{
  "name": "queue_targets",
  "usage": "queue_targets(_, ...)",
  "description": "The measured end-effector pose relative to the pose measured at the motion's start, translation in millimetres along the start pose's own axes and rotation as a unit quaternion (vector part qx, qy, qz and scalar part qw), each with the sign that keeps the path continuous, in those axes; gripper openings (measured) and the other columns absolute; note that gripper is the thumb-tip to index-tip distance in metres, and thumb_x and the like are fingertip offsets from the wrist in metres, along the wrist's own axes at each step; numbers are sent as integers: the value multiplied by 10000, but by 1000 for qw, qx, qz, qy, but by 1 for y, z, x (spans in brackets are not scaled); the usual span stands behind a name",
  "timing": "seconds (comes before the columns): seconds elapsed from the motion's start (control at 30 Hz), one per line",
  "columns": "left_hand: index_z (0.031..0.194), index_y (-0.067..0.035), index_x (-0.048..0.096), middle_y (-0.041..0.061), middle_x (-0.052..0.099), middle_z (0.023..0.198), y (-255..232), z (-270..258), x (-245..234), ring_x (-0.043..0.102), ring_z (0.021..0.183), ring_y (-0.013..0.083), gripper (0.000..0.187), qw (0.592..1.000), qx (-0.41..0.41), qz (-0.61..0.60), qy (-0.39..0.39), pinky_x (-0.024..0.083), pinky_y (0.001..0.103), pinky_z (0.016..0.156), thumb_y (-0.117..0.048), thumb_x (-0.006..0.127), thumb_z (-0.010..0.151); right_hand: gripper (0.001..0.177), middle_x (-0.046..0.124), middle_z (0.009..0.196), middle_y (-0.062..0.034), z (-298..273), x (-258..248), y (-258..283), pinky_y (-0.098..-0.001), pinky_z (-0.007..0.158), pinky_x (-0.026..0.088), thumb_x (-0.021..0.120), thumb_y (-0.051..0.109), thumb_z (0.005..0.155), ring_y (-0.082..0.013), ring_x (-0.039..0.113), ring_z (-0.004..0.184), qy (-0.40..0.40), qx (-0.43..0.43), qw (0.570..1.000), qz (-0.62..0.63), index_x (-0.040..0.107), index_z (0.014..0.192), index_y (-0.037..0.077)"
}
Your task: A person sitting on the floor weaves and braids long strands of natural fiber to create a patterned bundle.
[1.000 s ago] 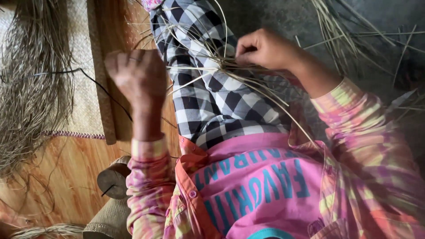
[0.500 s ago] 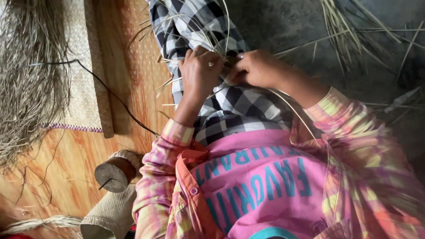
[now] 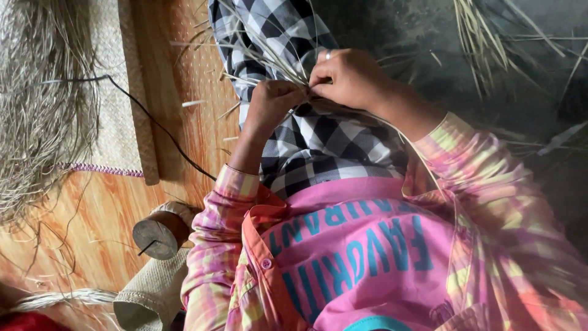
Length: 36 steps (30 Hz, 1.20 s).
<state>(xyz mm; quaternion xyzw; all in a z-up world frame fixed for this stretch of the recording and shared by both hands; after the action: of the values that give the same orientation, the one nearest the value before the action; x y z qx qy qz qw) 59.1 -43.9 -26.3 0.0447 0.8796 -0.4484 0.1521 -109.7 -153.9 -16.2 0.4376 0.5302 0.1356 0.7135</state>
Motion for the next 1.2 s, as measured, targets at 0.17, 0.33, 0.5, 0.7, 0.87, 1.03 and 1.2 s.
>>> queue_targets(0.17, 904, -31, 800, 3, 675, 665, -4, -3, -5, 528, 556, 73, 137, 992, 107, 69, 23, 462, 230, 532, -130, 749, 825, 68, 651, 821, -41, 1, 4, -6, -358, 599, 471, 776, 146, 828, -235, 605, 657, 5, 11, 1000, 3, 762, 833, 79)
queue_targets(0.33, 883, -180, 789, -39, 727, 942, -25, -14, -1, 592, 934, 185, 114, 922, 244, 299, -22, 351, 377, 882, -136, 775, 779, 40, 669, 822, -46, 2, 5, -10, -351, 612, 489, 764, 100, 824, -232, 610, 649, 25, 5, 1000, 18, 771, 850, 70)
queue_targets(0.5, 948, -110, 731, 50, 625, 879, -28, -25, 10, 578, 806, 239, 107, 900, 312, 279, -120, 457, 374, 744, -81, 692, 852, 62, 664, 821, -60, 1, 5, -14, -352, 612, 477, 778, 61, 801, -231, 590, 628, 29, -5, 999, 31, 749, 851, 38)
queue_targets(0.7, 900, -28, 754, 74, 745, 843, -24, -38, 22, 658, 765, 237, 88, 926, 268, 197, -180, 513, 341, 735, -58, 726, 823, 44, 664, 826, -56, -1, 6, -11, -342, 626, 490, 778, 74, 830, -225, 616, 664, 36, 7, 998, 48, 751, 844, 43)
queue_targets(0.87, 845, -42, 716, 37, 711, 764, -4, -34, 30, 621, 691, 198, 100, 936, 245, 142, -210, 513, 319, 689, -19, 749, 754, 44, 664, 847, -40, 5, 4, -4, -340, 634, 493, 769, 75, 825, -211, 615, 679, 37, 6, 999, 40, 764, 867, 66)
queue_targets(1.03, 854, -58, 689, 16, 721, 794, 11, -29, 36, 631, 731, 199, 152, 935, 228, 156, -222, 486, 350, 850, -38, 742, 713, 212, 697, 924, -59, 12, -6, 15, -347, 762, 507, 824, 109, 777, -224, 632, 820, 12, -56, 996, 62, 773, 977, 62)
queue_targets(1.2, 891, -74, 726, -2, 738, 822, 20, -25, 37, 628, 718, 167, 126, 941, 201, 167, -216, 476, 310, 824, -56, 725, 766, 64, 754, 922, 32, -6, 0, 19, -347, 772, 444, 793, 152, 816, -183, 605, 749, -10, -123, 990, -65, 746, 822, 110)
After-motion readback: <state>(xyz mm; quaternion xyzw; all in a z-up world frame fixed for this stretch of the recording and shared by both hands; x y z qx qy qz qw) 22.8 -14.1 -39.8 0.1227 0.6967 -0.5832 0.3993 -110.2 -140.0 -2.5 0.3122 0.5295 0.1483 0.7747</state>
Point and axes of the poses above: each hand's wrist, its own z-axis towards the middle knuckle, its own x-axis out of the palm, y = z × x, the point moved 2 cm from there along z, towards the middle knuckle
